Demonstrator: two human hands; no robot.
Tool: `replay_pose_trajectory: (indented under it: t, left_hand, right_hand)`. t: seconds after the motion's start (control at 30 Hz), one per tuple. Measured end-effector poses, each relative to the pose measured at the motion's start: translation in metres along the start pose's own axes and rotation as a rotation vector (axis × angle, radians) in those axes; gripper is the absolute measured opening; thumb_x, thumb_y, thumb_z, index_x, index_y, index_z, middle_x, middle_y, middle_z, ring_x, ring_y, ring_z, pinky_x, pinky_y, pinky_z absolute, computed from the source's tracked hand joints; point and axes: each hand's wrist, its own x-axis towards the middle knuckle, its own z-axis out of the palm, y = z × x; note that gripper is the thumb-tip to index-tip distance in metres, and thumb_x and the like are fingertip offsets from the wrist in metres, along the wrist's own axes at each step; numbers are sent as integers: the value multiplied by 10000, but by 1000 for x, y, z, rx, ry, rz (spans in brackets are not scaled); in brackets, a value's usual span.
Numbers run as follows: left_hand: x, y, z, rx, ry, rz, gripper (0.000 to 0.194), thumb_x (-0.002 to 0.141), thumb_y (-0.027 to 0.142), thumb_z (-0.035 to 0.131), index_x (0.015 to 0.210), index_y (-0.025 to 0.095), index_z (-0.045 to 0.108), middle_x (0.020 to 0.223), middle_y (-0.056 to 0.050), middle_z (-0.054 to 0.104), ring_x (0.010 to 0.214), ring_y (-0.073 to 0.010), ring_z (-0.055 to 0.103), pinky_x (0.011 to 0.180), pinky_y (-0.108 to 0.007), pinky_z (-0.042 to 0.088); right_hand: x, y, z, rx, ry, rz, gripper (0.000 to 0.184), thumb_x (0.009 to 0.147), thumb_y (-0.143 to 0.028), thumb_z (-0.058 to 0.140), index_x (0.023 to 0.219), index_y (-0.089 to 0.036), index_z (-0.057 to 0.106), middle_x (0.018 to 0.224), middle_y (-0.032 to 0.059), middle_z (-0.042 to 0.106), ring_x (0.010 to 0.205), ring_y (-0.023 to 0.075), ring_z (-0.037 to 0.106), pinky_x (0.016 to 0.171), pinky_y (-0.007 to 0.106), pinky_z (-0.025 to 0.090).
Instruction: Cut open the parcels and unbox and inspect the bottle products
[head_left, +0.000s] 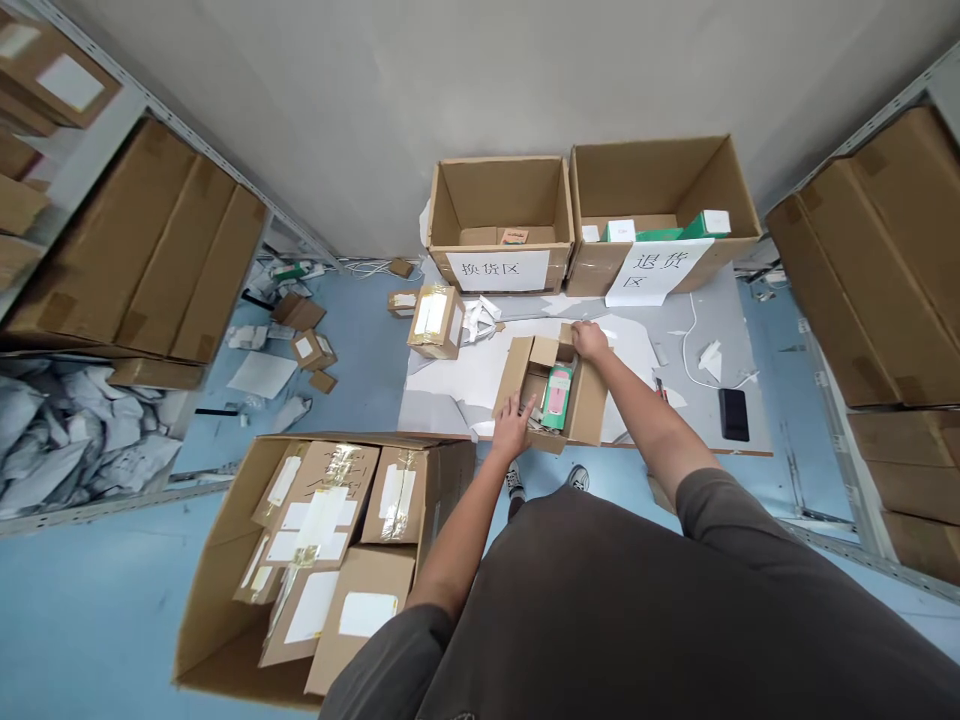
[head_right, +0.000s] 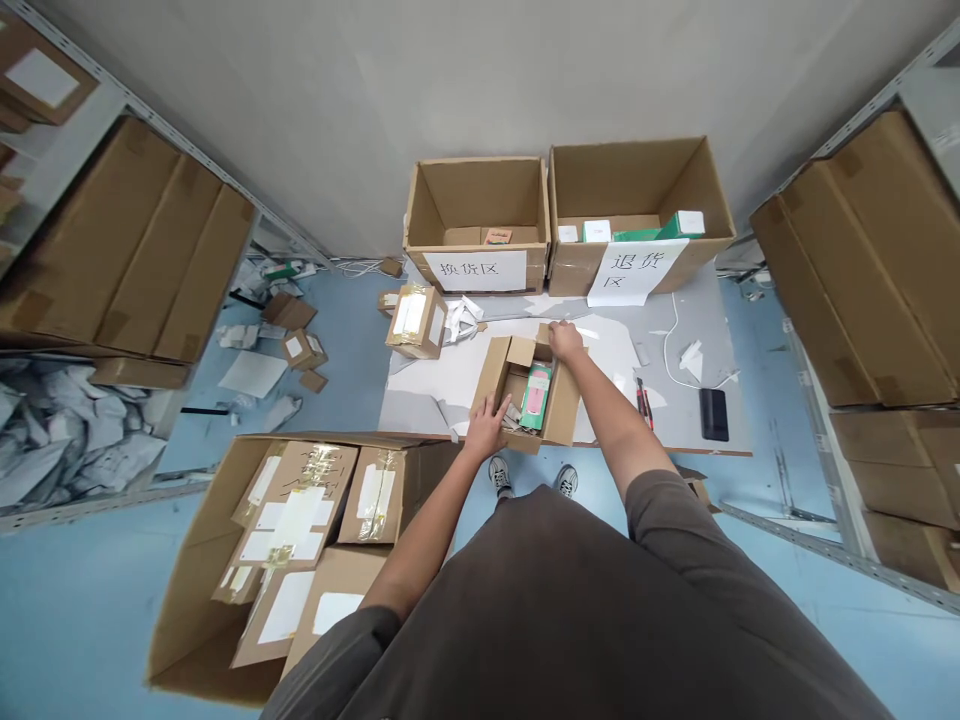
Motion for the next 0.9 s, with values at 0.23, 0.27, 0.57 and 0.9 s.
replay_pose_trajectory:
  t: [0.23,0.27,0.57,0.9]
  left_hand:
    - [0,2,-4,-7,11,-17,1350,741,299,895,1750,375,2,1829,-155,62,1646,-446,224,1231,-547,388]
    - [-1,3,-5,-3,15,-15,1350,735,290,900,1752,371,16,1827,-158,73,1644,-447,227,1231,-548,388]
    - [0,2,0,14,14,-3,1364,725,301,916,1754,361,23,1826,-163,63,1647,-437,223,1243,-551,375]
    - [-2,4,4,12,40,-14,1190,750,307,898,1732,309,226,1825,-158,87,1645,-420,242,1237,-542,392]
  right_hand:
    - [-28,-19,-2,-101,-38,-224,736,912,-360,758,1581,-189,504,1613,212,498,1499,429,372,1285,586,203]
    - [-29,-25,2,-111,-68,-190,777,902,-408,784,1589,-194,492,1613,217,501,1496,434,388,1289,611,173]
    - [-11,-33,6,75,-75,73,628,1106,-571,384,1587,-176,472,1310,239,736,1255,404,676,1052,495,502]
    - [9,-41,18,97,-20,253,609,1086,-459,544,1593,-134,451,1363,252,692,1255,356,679,1046,444,504]
